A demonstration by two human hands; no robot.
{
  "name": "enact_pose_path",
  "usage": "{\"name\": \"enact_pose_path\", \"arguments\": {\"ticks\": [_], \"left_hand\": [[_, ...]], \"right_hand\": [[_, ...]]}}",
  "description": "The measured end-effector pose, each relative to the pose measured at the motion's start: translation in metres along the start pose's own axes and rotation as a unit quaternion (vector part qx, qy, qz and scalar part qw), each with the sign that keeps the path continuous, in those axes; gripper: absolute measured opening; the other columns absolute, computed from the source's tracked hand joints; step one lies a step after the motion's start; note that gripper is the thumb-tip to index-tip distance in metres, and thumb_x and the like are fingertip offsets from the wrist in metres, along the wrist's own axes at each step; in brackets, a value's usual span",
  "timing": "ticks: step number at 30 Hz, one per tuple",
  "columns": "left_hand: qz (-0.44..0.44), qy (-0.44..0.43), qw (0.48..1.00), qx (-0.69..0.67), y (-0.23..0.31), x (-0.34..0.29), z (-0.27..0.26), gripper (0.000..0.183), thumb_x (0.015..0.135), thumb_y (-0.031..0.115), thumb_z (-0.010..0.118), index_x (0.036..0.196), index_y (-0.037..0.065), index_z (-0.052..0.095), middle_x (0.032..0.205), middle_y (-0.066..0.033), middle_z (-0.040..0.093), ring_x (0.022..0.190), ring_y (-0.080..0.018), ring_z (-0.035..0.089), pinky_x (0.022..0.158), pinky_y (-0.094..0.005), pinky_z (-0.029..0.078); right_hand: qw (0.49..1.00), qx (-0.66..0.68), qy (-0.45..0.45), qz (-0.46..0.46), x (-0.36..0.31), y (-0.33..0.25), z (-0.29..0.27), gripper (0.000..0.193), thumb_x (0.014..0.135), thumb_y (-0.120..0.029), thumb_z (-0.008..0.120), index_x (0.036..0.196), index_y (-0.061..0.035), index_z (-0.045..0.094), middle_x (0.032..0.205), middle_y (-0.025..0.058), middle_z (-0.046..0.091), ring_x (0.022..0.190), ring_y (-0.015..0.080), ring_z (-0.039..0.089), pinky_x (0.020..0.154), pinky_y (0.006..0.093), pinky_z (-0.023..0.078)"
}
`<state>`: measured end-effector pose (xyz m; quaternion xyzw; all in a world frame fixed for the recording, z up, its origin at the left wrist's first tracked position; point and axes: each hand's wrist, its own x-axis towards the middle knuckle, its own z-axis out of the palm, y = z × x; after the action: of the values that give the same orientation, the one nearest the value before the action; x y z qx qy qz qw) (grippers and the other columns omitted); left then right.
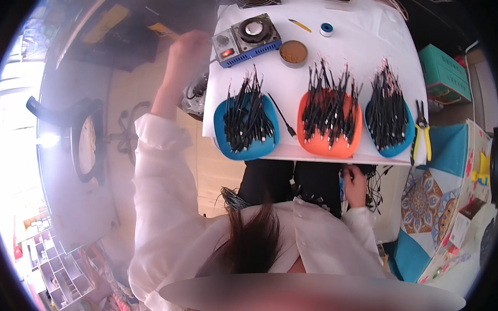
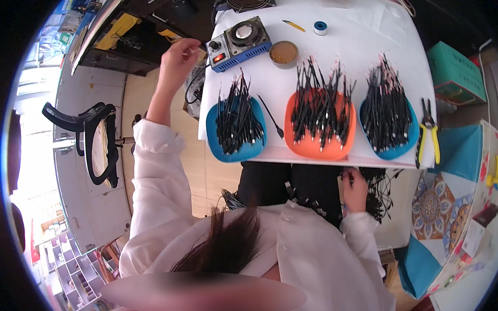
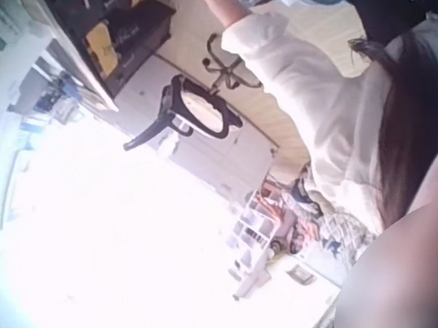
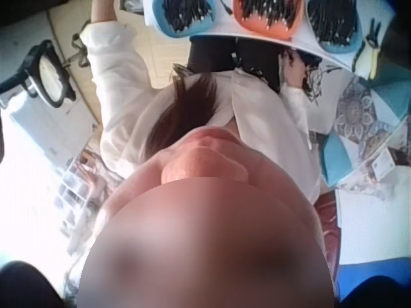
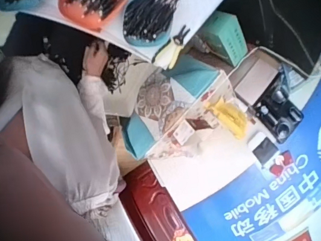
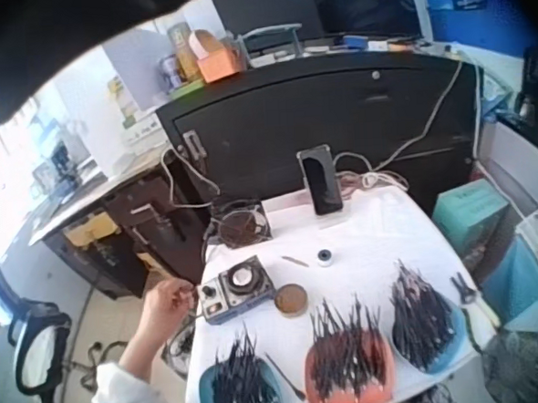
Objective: The person assembles small wire harnesses by stripping wire ends with pliers, inserting connectors, and using a soldering station. Finished units are placed into trays on the table.
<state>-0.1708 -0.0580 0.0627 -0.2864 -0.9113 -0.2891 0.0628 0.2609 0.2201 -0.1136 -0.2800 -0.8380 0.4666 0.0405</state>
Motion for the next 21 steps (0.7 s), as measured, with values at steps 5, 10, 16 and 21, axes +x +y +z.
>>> {"name": "enact_pose_path", "arguments": {"ticks": [5, 10, 16, 21], "left_hand": [[0.075, 0.008, 0.996, 0.051, -0.013, 0.006, 0.019, 0.026, 0.077, 0.003, 0.069, 0.103, 0.002, 0.066, 0.086, -0.0062, 0.062, 0.07, -0.0139, 0.057, 0.066, -0.0258, 0.05], [0.006, 0.015, 0.999, -0.034, -0.01, 0.008, 0.025, 0.028, 0.075, 0.004, 0.072, 0.103, 0.003, 0.066, 0.084, -0.0048, 0.061, 0.068, -0.0133, 0.054, 0.064, -0.0268, 0.048], [-0.021, 0.039, 0.998, -0.055, -0.011, 0.011, 0.024, 0.031, 0.074, 0.005, 0.075, 0.103, 0.003, 0.066, 0.081, -0.0021, 0.06, 0.067, -0.0118, 0.049, 0.061, -0.0262, 0.044], [-0.017, 0.018, 0.997, -0.076, -0.015, 0.012, 0.028, 0.031, 0.074, 0.007, 0.076, 0.102, 0.003, 0.066, 0.078, -0.0016, 0.058, 0.066, -0.0116, 0.048, 0.061, -0.0262, 0.044]], "right_hand": [[0.997, 0.013, 0.072, 0.011, -0.009, -0.042, 0.021, 0.031, 0.098, -0.012, 0.046, 0.123, 0.0047, 0.051, 0.119, 0.024, 0.057, 0.11, 0.0368, 0.055, 0.096, 0.0385, 0.04], [0.995, 0.017, 0.074, 0.071, -0.007, -0.027, 0.027, 0.033, 0.097, -0.01, 0.044, 0.125, 0.0067, 0.05, 0.126, 0.0263, 0.053, 0.117, 0.0404, 0.05, 0.102, 0.0422, 0.036], [0.996, 0.012, 0.05, 0.075, -0.009, -0.013, 0.027, 0.031, 0.097, -0.012, 0.045, 0.118, 0.0077, 0.055, 0.116, 0.0259, 0.059, 0.106, 0.0407, 0.055, 0.092, 0.0436, 0.041], [0.994, 0.022, 0.098, 0.047, -0.008, -0.016, 0.035, 0.032, 0.094, -0.015, 0.049, 0.116, 0.0075, 0.056, 0.111, 0.0226, 0.063, 0.102, 0.034, 0.061, 0.089, 0.0401, 0.045]]}}
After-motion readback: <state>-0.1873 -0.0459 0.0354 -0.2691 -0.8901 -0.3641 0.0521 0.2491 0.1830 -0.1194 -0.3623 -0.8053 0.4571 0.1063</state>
